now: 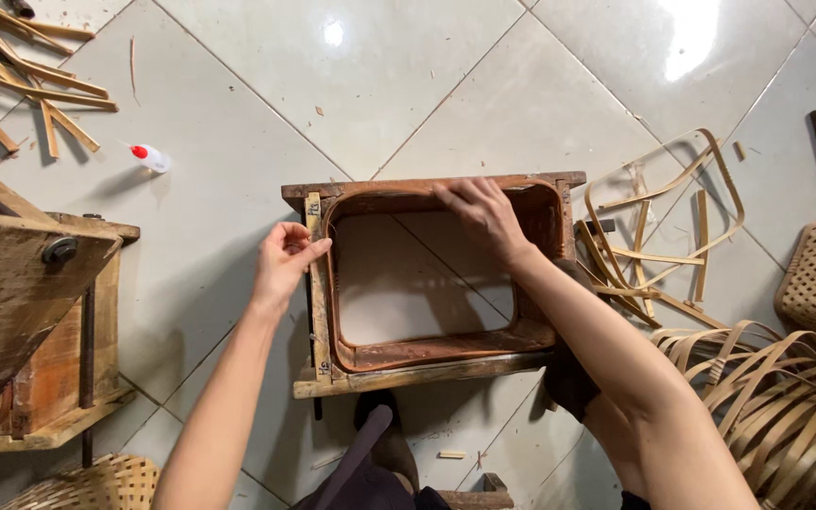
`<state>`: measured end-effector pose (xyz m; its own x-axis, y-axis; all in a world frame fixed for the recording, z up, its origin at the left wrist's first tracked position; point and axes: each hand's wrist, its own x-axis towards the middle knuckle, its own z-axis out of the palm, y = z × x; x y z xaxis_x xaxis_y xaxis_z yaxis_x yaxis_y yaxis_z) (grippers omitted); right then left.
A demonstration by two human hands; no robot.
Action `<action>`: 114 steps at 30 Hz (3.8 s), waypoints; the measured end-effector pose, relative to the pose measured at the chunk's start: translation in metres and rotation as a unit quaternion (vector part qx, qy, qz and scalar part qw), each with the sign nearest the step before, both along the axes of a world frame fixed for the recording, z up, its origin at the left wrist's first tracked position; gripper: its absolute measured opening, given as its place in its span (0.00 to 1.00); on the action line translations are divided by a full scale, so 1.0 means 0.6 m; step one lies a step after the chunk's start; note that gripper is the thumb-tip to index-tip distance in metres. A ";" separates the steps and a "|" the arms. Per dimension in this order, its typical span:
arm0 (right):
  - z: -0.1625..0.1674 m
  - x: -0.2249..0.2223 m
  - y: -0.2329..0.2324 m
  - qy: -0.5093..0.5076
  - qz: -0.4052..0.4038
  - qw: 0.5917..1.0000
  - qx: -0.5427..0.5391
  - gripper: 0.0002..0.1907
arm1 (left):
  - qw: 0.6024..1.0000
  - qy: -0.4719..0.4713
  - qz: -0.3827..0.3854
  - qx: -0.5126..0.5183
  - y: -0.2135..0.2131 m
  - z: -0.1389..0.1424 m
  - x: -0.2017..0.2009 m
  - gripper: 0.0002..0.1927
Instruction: The person sits on the floor and fits a woven bamboo panel into a rectangular wooden basket frame, pressing and tucking the woven strips along the rim. They then add curved bamboo strips across the basket body and use a hammer to tap the strips securely into the frame, adjusting the weave as they work.
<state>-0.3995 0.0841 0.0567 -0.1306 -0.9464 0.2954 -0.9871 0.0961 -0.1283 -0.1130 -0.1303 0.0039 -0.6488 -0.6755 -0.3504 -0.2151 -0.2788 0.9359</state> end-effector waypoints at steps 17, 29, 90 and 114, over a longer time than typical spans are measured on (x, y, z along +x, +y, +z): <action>0.007 0.033 0.025 -0.027 0.003 1.000 0.008 0.26 | 0.985 -0.139 -0.104 0.014 -0.054 0.033 -0.023 0.22; 0.010 0.019 0.043 -0.042 -0.048 0.997 0.047 0.21 | 0.723 -0.007 -0.202 -0.661 0.126 0.028 -0.268 0.06; 0.006 0.397 0.076 -0.193 0.217 0.944 0.154 0.29 | 0.660 -0.102 -0.248 -0.702 0.115 -0.020 -0.317 0.41; 0.015 0.207 0.125 -0.411 0.218 0.848 0.253 0.19 | 0.645 -0.064 -0.248 -0.720 0.084 0.008 -0.297 0.31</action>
<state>-0.2753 0.1594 0.0656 0.2990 -0.9361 -0.1854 -0.5404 -0.0059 -0.8414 -0.2915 -0.0796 0.0087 -0.9384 -0.0809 0.3359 -0.0446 0.9924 0.1144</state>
